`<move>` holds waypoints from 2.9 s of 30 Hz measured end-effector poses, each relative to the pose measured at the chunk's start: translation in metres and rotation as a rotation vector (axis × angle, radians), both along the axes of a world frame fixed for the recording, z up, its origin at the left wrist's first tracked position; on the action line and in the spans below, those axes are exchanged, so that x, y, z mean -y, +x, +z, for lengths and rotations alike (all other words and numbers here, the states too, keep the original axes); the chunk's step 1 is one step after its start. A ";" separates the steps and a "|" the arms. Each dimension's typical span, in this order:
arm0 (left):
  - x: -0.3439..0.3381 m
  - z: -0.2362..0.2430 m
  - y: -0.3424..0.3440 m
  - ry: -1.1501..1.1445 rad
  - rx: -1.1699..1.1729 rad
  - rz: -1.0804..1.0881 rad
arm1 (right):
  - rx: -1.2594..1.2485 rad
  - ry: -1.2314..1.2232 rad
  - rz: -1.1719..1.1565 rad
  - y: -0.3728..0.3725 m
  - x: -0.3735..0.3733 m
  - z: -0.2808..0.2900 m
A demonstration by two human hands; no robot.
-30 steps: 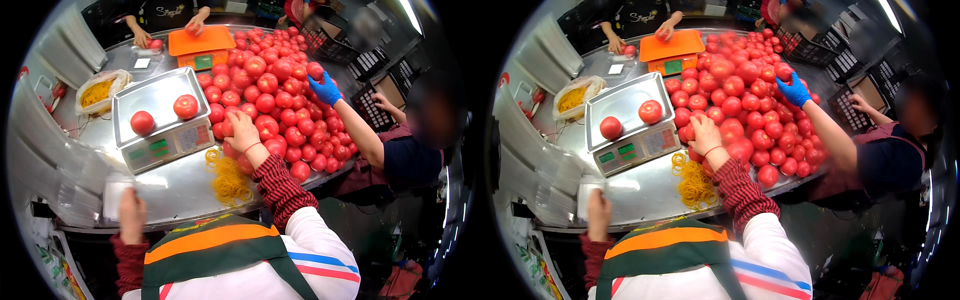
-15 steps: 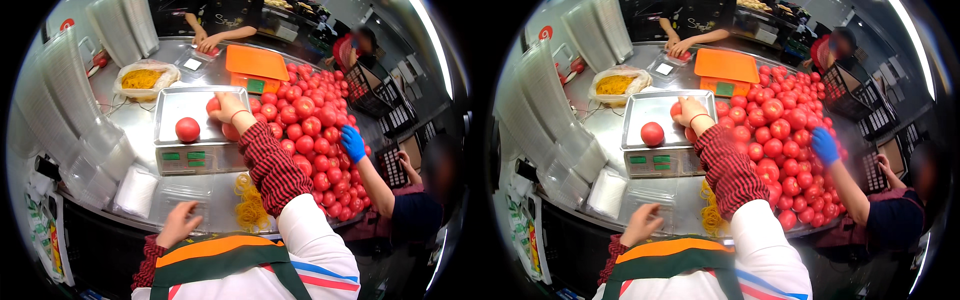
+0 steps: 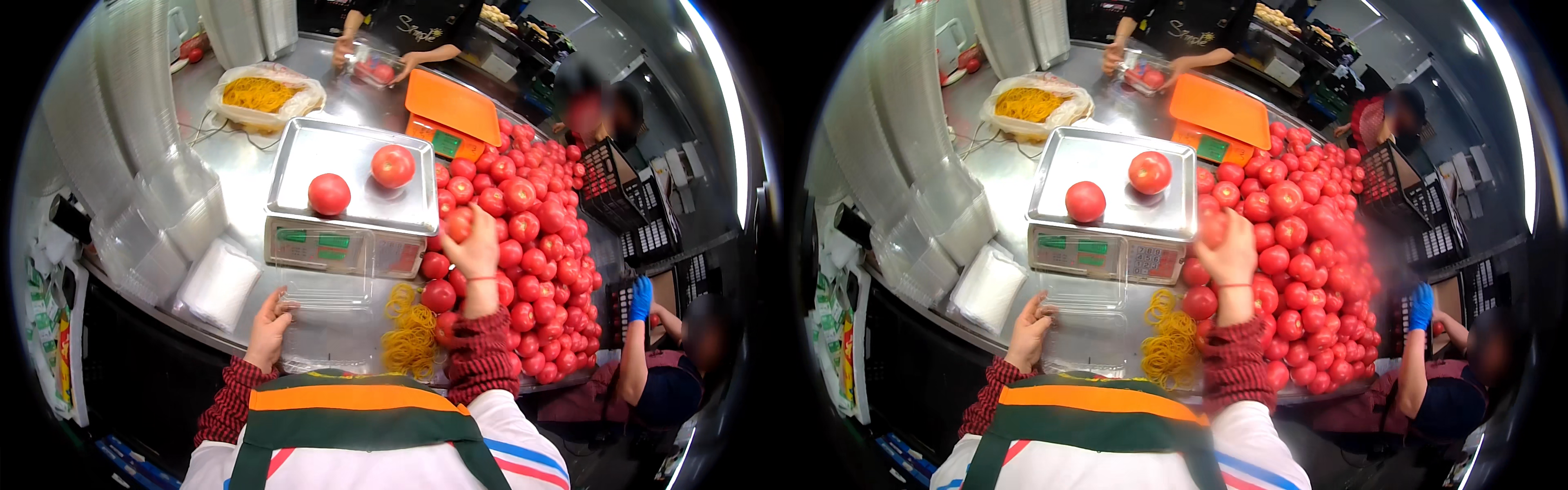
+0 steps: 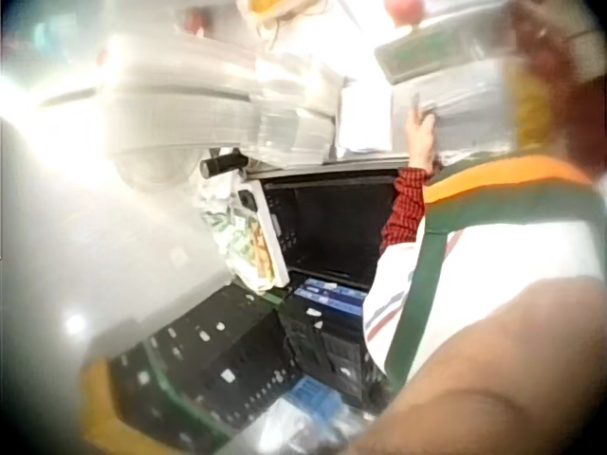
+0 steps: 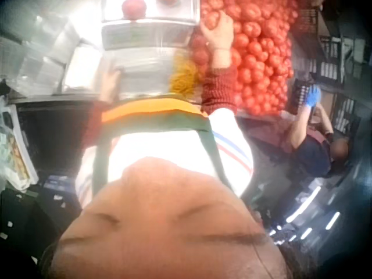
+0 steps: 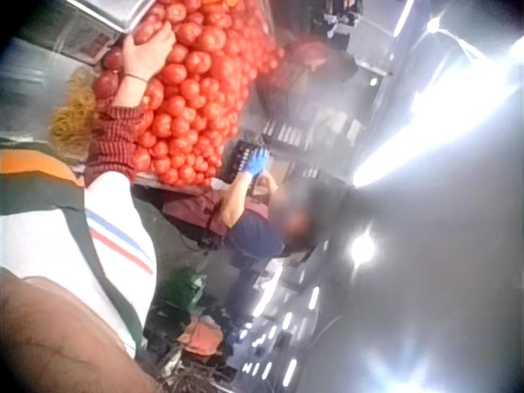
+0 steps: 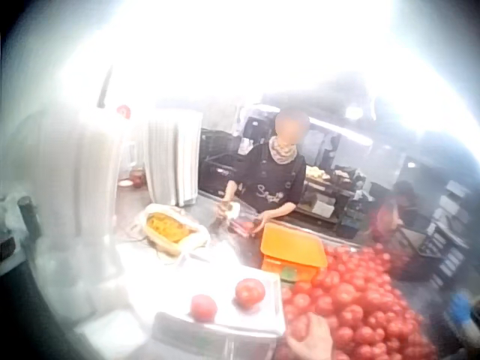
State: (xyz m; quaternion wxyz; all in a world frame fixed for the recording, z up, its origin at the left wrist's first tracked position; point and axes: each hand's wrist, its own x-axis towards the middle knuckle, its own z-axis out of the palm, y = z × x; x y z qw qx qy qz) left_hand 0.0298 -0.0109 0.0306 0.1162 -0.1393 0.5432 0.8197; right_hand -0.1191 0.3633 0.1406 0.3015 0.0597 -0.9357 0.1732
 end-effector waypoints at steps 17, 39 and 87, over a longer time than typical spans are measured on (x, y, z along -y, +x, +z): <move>0.083 0.023 -0.019 -1.581 -0.481 0.146 | 0.695 -0.473 0.192 0.084 0.054 -0.088; -0.049 0.094 -0.066 -1.079 -1.057 -0.351 | 0.132 -0.350 0.160 -0.043 0.047 -0.015; -0.008 0.039 -0.063 0.314 0.095 -0.038 | 1.237 -1.180 0.233 0.207 0.076 -0.075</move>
